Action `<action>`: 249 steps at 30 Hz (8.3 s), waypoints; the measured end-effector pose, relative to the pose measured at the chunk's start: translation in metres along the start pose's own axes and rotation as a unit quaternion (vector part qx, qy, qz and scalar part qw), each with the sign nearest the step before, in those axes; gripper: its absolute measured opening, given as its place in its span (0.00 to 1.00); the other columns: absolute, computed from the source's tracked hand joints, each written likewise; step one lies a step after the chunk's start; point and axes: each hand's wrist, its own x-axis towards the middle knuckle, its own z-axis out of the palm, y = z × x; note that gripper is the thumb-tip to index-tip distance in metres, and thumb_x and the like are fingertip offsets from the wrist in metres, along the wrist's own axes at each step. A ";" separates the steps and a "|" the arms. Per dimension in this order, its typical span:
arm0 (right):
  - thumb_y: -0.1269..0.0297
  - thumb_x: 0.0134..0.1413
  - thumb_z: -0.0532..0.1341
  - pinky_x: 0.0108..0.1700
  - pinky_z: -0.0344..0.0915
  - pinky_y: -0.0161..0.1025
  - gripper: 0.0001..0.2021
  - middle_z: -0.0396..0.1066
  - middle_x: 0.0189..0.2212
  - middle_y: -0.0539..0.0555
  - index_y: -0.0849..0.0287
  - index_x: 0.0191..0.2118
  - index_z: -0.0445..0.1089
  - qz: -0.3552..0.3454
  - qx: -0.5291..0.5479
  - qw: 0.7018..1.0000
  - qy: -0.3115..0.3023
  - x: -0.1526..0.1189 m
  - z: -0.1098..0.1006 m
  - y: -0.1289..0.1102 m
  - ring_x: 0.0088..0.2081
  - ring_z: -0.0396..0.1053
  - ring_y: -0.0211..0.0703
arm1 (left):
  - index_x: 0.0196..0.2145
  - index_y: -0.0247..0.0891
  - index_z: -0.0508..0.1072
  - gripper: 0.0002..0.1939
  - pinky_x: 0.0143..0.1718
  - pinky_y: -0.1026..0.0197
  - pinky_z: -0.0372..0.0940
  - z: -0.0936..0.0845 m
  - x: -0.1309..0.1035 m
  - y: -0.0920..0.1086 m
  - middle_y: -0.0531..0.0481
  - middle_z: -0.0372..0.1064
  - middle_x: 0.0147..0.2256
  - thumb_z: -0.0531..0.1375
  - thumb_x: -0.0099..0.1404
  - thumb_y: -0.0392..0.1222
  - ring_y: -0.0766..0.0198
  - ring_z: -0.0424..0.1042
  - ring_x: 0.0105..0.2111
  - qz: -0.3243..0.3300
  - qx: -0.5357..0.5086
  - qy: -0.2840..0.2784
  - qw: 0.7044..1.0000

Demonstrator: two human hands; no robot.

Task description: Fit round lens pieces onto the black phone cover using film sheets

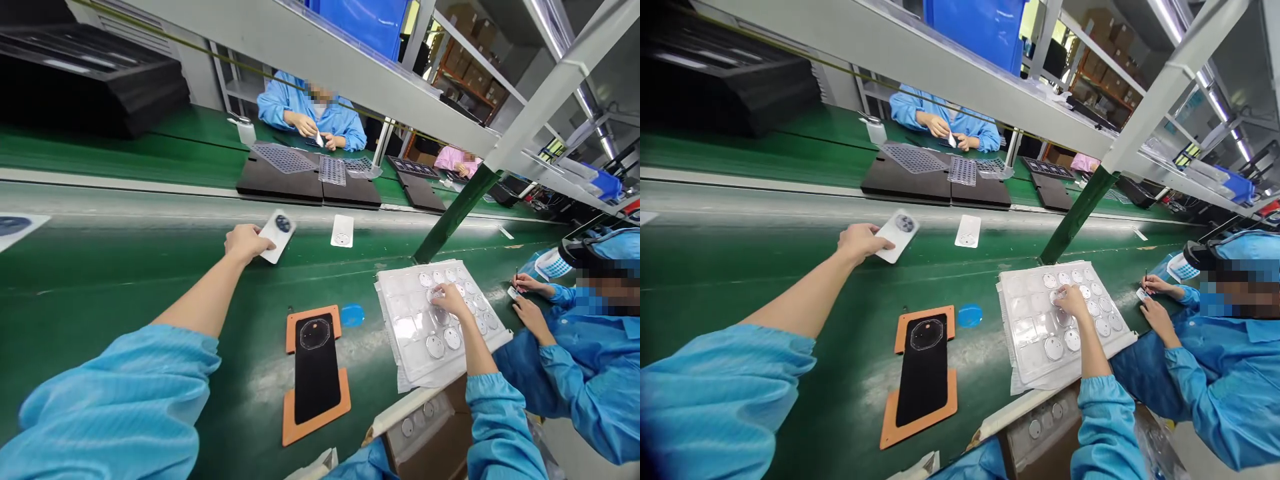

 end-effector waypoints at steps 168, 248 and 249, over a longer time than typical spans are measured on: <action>0.75 0.54 0.56 0.64 0.61 0.53 0.22 0.68 0.58 0.67 0.68 0.55 0.68 -0.620 -0.194 0.757 -0.071 -0.144 0.116 -0.172 0.60 0.64 0.56 | 0.61 0.35 0.63 0.28 0.64 0.40 0.53 -0.009 -0.266 -0.041 0.31 0.59 0.63 0.60 0.66 0.45 0.42 0.57 0.65 0.457 0.264 -0.204 0.824; 0.54 0.54 0.63 0.19 0.51 0.30 0.15 0.61 0.15 0.43 0.56 0.26 0.60 -0.008 0.279 0.904 -0.323 -0.167 0.100 -0.208 0.16 0.57 0.32 | 0.51 0.42 0.70 0.25 0.51 0.50 0.63 0.037 -0.172 -0.049 0.45 0.73 0.47 0.44 0.72 0.58 0.52 0.70 0.49 0.213 -0.110 -0.138 0.961; 0.55 0.55 0.62 0.20 0.51 0.30 0.14 0.61 0.16 0.43 0.57 0.26 0.61 -0.037 0.274 0.917 -0.288 -0.158 0.091 -0.213 0.17 0.57 0.32 | 0.52 0.41 0.70 0.26 0.53 0.50 0.63 0.037 -0.164 -0.052 0.44 0.72 0.48 0.44 0.71 0.59 0.52 0.70 0.50 0.187 -0.128 -0.107 0.968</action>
